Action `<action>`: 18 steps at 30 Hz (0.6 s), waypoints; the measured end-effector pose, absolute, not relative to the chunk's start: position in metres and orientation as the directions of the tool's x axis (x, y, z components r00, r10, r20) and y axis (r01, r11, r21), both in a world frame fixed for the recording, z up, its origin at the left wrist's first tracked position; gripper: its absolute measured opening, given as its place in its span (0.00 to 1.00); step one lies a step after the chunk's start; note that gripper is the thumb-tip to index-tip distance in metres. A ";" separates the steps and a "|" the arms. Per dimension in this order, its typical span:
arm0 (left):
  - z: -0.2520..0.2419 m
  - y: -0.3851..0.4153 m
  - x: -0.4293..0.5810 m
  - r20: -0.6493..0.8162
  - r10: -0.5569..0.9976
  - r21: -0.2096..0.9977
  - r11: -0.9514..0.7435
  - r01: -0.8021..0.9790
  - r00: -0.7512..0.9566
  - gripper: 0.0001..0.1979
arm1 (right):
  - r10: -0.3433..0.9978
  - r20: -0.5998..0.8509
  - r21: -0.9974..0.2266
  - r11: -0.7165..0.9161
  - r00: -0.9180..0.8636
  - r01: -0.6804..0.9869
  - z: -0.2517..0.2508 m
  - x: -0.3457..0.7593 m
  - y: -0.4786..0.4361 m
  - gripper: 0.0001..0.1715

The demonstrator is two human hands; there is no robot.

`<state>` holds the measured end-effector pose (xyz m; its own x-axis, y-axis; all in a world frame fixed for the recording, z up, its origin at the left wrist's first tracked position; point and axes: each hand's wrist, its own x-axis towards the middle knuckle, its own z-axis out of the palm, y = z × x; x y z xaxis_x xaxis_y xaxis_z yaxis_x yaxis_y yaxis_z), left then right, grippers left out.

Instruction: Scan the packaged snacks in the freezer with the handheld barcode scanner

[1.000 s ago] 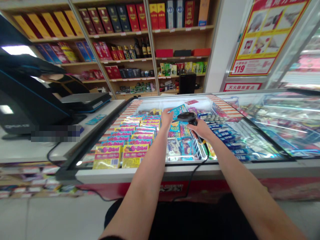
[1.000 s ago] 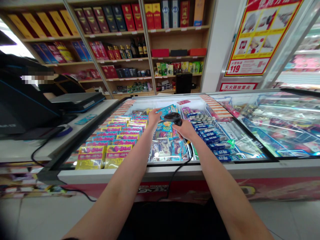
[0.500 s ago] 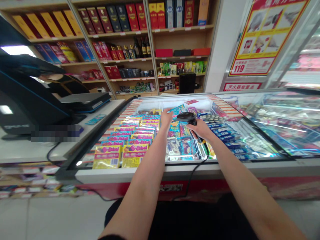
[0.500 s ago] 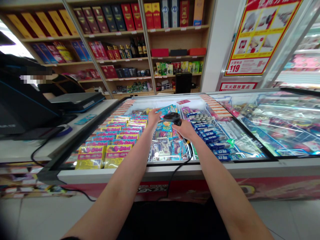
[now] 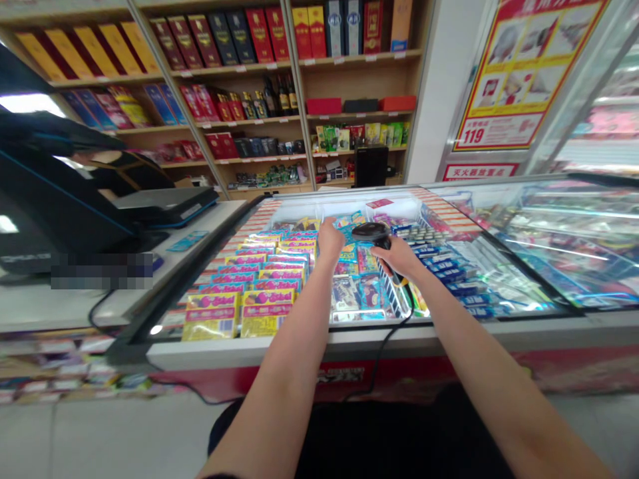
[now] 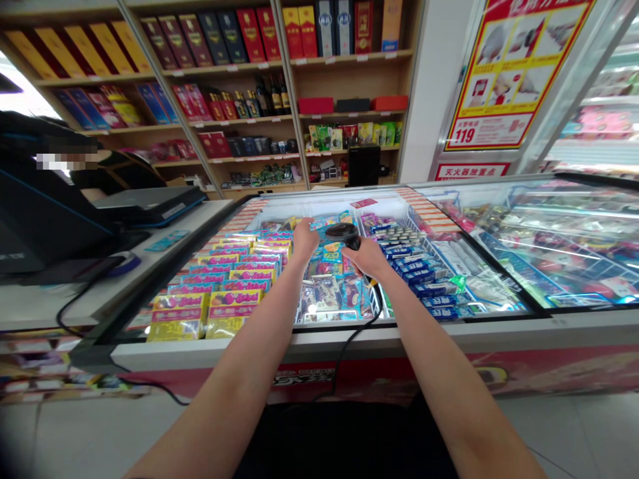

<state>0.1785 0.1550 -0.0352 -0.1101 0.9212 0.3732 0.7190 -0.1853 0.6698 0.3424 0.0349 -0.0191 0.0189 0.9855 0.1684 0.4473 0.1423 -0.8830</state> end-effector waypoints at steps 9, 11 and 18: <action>-0.032 0.135 0.185 0.436 0.900 0.405 -0.192 0.894 -0.005 0.19 | 0.984 0.169 -0.920 0.134 0.062 0.368 -0.021 0.345 0.038 0.11; -0.031 0.135 0.187 0.476 0.880 0.399 -0.234 0.887 0.019 0.17 | 0.977 0.186 -0.941 0.147 0.103 0.304 -0.018 0.347 0.036 0.12; -0.034 0.138 0.228 0.415 0.877 0.411 -0.418 0.810 0.242 0.15 | 0.920 0.200 -0.978 0.206 0.338 0.020 -0.009 0.377 0.017 0.14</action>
